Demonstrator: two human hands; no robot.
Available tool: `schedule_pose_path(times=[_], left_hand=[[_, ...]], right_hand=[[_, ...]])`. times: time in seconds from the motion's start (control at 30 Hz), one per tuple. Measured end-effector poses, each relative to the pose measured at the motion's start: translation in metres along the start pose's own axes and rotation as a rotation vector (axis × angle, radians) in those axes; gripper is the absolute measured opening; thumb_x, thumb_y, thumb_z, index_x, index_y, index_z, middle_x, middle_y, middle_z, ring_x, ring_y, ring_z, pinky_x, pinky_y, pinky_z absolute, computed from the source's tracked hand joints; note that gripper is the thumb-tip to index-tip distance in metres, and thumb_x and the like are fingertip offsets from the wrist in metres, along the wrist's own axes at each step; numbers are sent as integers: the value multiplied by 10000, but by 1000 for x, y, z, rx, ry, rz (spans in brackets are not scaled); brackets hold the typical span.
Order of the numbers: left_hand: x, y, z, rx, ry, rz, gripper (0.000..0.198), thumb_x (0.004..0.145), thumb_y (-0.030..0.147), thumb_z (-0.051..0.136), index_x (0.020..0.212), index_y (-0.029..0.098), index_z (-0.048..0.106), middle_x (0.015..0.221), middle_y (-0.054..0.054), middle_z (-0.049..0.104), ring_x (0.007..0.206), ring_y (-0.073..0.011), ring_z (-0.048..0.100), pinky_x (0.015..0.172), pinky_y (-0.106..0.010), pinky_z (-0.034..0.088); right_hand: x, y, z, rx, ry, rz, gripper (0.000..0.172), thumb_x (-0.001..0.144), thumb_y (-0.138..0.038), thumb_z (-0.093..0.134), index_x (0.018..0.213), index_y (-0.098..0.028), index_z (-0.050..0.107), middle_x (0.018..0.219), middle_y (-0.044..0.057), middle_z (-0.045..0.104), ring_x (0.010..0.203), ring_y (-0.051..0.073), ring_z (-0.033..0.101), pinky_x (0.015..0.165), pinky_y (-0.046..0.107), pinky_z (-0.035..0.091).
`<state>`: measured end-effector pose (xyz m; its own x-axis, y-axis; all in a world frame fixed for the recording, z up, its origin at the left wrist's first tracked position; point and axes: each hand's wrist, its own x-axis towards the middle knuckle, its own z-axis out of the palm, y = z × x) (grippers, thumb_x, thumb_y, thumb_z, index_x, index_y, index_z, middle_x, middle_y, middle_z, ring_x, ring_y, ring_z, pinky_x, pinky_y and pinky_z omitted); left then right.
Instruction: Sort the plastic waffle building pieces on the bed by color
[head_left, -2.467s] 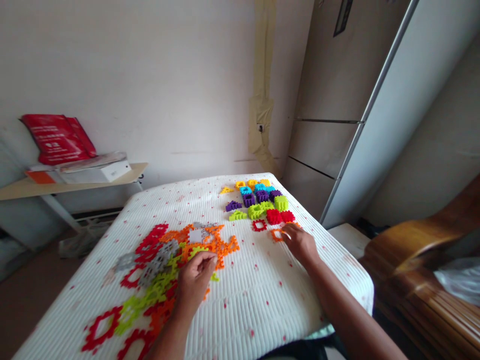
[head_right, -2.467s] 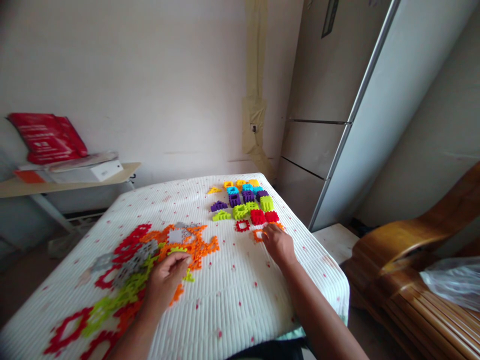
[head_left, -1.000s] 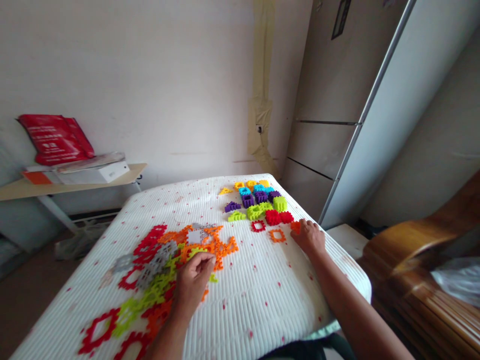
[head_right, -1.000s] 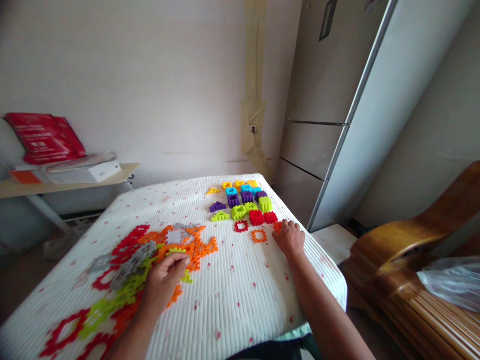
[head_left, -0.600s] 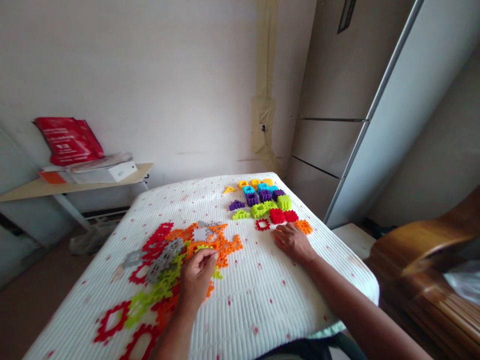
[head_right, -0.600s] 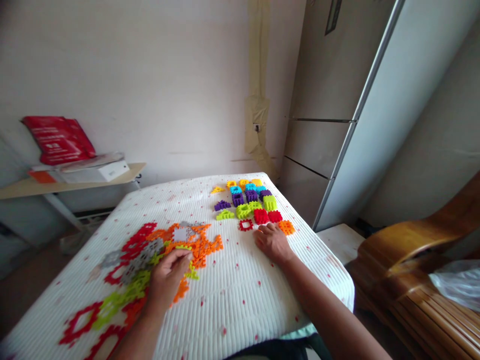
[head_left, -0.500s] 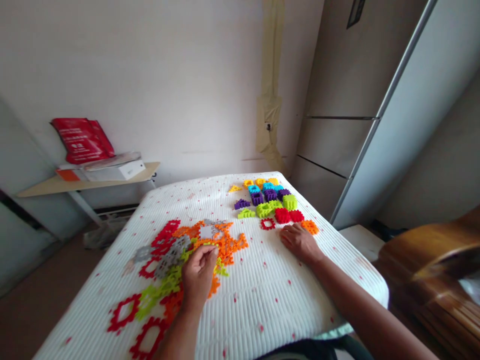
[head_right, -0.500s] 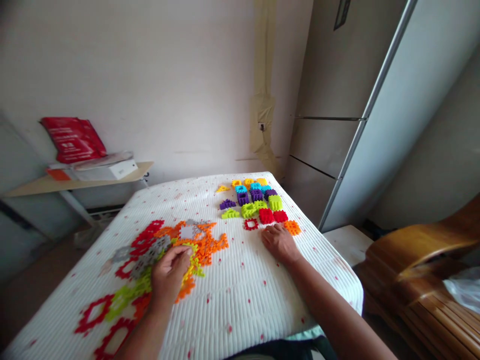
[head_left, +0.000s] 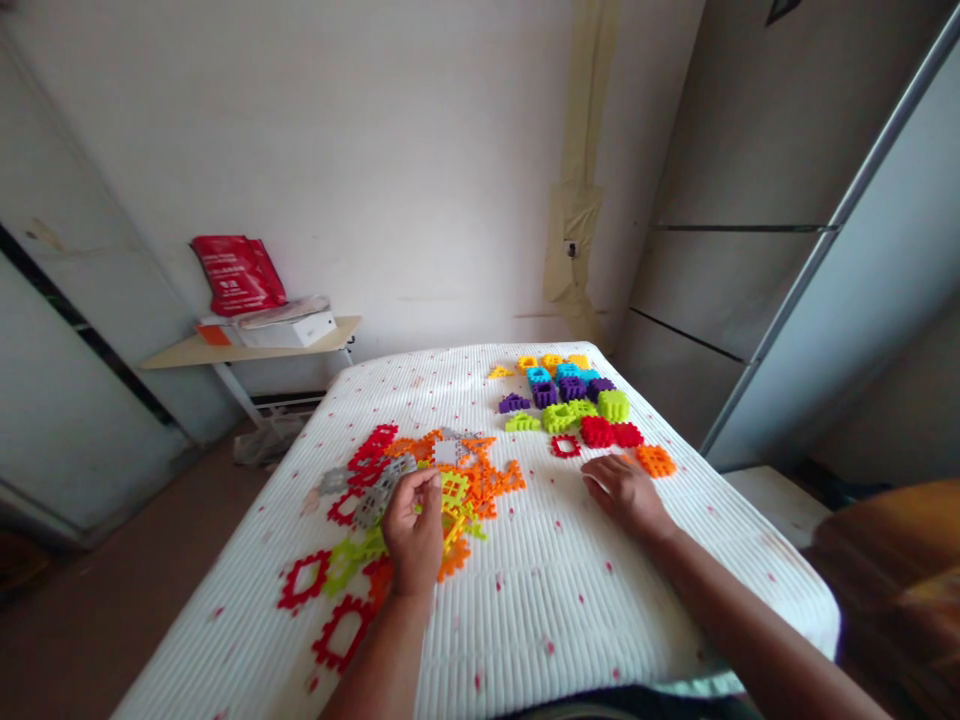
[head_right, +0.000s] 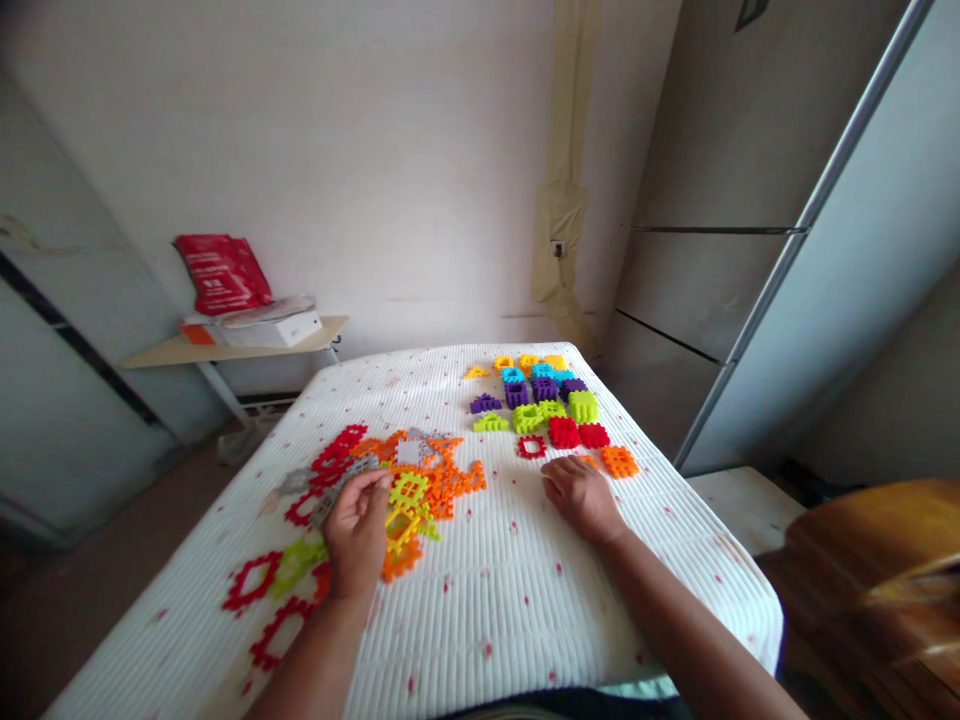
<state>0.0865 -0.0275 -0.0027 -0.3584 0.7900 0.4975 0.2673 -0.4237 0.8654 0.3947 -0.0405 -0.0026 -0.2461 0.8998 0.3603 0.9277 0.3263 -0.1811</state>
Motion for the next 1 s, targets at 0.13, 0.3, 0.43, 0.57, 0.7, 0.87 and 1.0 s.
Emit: schedule_pose_path(times=[0.13, 0.3, 0.43, 0.57, 0.7, 0.87, 1.0], left_hand=[[-4, 3, 5, 109, -87, 99, 185, 793, 298, 530, 880, 168, 630, 849, -55, 666, 781, -166, 612, 715, -281, 491], [-9, 6, 12, 213, -203, 248, 165, 802, 244, 494, 852, 178, 637, 818, -50, 663, 775, -162, 606, 696, -277, 490], [-10, 8, 14, 232, -266, 295, 171, 795, 237, 484, 828, 184, 643, 799, -51, 669, 753, -162, 615, 688, -276, 498], [-9, 9, 14, 242, -281, 306, 178, 784, 241, 486, 821, 184, 650, 779, -48, 669, 731, -163, 620, 679, -275, 501], [-8, 9, 14, 255, -284, 313, 177, 788, 233, 484, 827, 181, 649, 780, -49, 667, 730, -161, 617, 685, -276, 499], [-10, 9, 15, 250, -302, 301, 173, 798, 228, 469, 798, 188, 638, 781, -47, 664, 744, -159, 613, 688, -273, 495], [-10, 6, 15, 253, -313, 299, 178, 801, 233, 471, 814, 185, 642, 788, -48, 662, 737, -158, 610, 690, -275, 491]], right_hand=[[15, -36, 11, 168, -95, 80, 252, 885, -255, 398, 892, -184, 640, 861, 51, 651, 770, 148, 584, 688, 230, 410], [42, -70, 23, 162, -203, 172, 317, 828, -340, 511, 1106, -204, 576, 933, 40, 650, 766, 145, 604, 653, 221, 411], [56, -85, 26, 7, -272, 88, 314, 798, -355, 546, 1086, -234, 578, 981, 53, 620, 820, 173, 607, 625, 234, 410], [65, -87, 29, -47, -238, 9, 197, 846, -279, 481, 984, -219, 607, 941, 62, 617, 878, 186, 578, 659, 249, 407], [67, -73, 36, 5, -166, -62, 183, 874, -215, 446, 881, -188, 627, 900, 65, 633, 891, 180, 545, 754, 281, 396], [66, -50, 39, 211, -54, -29, 255, 789, -25, 420, 796, -161, 636, 923, 66, 650, 899, 158, 559, 818, 266, 406], [65, -45, 34, 261, 49, 139, 328, 736, 19, 389, 824, -171, 641, 1019, 66, 641, 952, 152, 576, 825, 251, 423]])
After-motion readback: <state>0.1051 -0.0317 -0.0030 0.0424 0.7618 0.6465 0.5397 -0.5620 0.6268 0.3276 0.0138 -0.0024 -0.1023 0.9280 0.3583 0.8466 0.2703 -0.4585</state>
